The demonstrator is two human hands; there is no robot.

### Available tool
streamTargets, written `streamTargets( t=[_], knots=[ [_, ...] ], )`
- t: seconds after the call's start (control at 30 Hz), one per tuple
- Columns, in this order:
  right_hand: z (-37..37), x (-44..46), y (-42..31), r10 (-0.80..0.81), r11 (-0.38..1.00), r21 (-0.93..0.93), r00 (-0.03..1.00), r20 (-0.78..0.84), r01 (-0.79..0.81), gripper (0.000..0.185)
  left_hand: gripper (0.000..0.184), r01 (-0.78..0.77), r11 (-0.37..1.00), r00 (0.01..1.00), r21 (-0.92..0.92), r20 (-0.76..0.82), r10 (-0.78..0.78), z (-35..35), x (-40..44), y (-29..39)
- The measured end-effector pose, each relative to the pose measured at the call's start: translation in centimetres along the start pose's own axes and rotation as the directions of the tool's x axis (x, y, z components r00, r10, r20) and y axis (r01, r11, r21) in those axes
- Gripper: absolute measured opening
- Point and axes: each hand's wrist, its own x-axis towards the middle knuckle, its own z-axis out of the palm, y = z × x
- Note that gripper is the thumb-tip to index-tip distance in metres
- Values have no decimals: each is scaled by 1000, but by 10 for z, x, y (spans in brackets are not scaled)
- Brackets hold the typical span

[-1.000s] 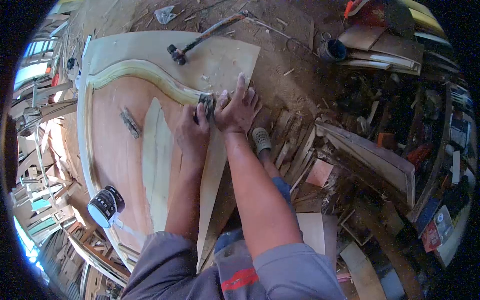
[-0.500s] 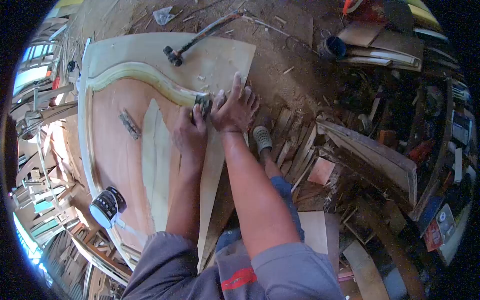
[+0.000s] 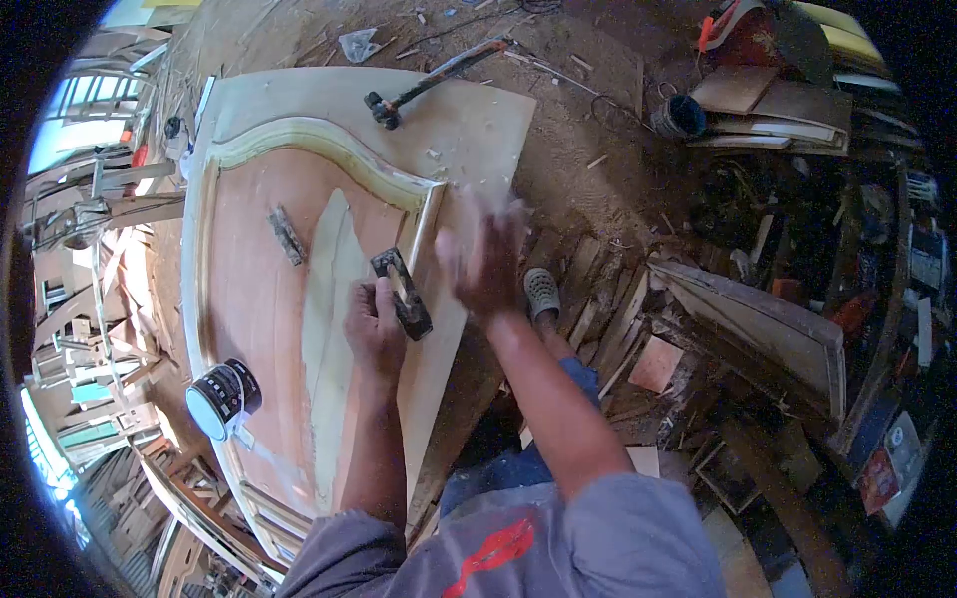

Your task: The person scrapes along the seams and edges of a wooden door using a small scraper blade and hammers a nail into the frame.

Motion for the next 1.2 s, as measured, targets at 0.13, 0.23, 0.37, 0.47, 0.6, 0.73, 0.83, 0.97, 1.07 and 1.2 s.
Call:
streamTargets(
  t=[0.13, 0.23, 0.37, 0.47, 0.6, 0.73, 0.83, 0.97, 1.07, 1.2],
  knots=[
    [-43, -64, -74, -18, 877, 450, 926, 377, -166, 90, 26, -54, 992, 990, 110, 138, 38, -10, -4, 14],
    [-23, -83, -92, 88, 876, 434, 954, 287, -211, 91, 25, -76, 989, 963, 129, 266, 39, -24, -4, 12],
    [7, -79, -79, 157, 968, 182, 982, 102, -173, 82, 32, -361, 902, 917, 238, 265, 298, -45, -8, -19],
    [21, -63, -70, 173, 981, -85, 984, -30, -175, 74, 55, -497, 721, 868, 483, 282, 410, -49, -37, -82],
    [48, -56, -65, 206, 935, -274, 973, -101, -227, 72, 71, -493, 651, 870, 578, 338, 359, -46, -38, -105],
    [52, -58, -69, 219, 920, -304, 967, -131, -249, 69, 69, -473, 703, 878, 531, 351, 326, -47, -35, -105],
    [49, -54, -69, 211, 905, -348, 969, -127, -243, 64, 69, -466, 704, 881, 536, 351, 316, -45, -35, -106],
    [59, -34, -59, 234, 895, -350, 960, -155, -275, 65, 67, -460, 710, 883, 533, 361, 301, -44, -34, -107],
    [53, -31, -65, 318, 887, -328, 945, -74, -325, 66, 67, -457, 712, 883, 533, 371, 289, -46, -36, -110],
    [55, -29, -58, 302, 908, -275, 949, -95, -316, 65, 67, -451, 715, 883, 534, 384, 270, -44, -34, -110]
  ],
)
